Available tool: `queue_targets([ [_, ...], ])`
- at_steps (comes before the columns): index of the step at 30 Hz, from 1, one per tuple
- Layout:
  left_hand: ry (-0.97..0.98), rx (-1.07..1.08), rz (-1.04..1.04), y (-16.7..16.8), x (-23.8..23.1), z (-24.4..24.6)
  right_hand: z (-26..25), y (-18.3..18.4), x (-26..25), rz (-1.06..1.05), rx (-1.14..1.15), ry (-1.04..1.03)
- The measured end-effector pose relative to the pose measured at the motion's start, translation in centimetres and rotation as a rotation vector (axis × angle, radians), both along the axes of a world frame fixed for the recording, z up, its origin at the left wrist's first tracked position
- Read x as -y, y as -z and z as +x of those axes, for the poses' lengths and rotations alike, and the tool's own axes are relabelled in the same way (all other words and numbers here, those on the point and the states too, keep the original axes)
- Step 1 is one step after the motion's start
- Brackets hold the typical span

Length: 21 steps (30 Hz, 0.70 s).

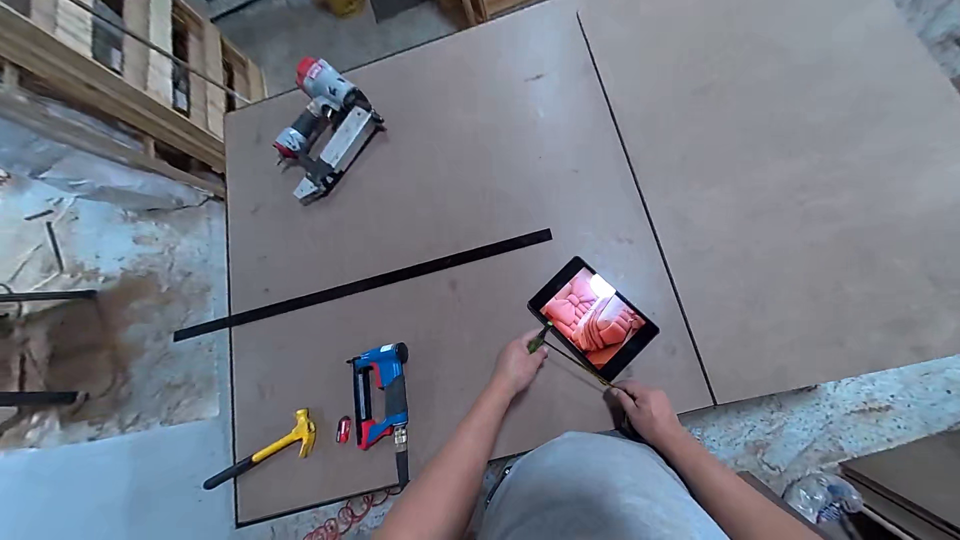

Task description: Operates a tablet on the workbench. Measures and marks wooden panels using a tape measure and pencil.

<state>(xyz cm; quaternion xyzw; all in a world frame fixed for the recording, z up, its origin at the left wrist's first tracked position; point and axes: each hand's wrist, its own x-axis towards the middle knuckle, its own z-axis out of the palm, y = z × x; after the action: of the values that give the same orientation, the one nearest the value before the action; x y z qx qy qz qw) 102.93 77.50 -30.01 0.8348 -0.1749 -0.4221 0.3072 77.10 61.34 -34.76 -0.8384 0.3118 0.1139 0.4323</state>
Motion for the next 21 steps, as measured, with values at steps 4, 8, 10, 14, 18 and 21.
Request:
queue_targets([
  [4,0.172,0.081,-0.007,0.6,2.6,1.9,0.5,-0.2,0.7,-0.013,0.062,0.032],
  [8,0.188,0.086,-0.004,0.8,4.3,4.4,0.0,-0.1,1.6,-0.058,0.119,0.103],
  [10,0.137,0.125,-0.01,1.0,4.9,5.1,-0.1,-0.1,1.7,-0.107,0.119,0.149],
  [14,-0.095,0.185,-0.052,1.8,4.8,4.7,0.7,0.1,1.5,-0.17,0.036,0.234],
  [18,-0.218,0.203,0.027,3.3,0.7,4.0,1.4,0.2,1.2,-0.217,-0.008,0.223],
  [21,-0.274,0.158,0.11,5.0,-4.0,2.8,1.7,0.4,1.2,-0.239,0.005,0.204],
])
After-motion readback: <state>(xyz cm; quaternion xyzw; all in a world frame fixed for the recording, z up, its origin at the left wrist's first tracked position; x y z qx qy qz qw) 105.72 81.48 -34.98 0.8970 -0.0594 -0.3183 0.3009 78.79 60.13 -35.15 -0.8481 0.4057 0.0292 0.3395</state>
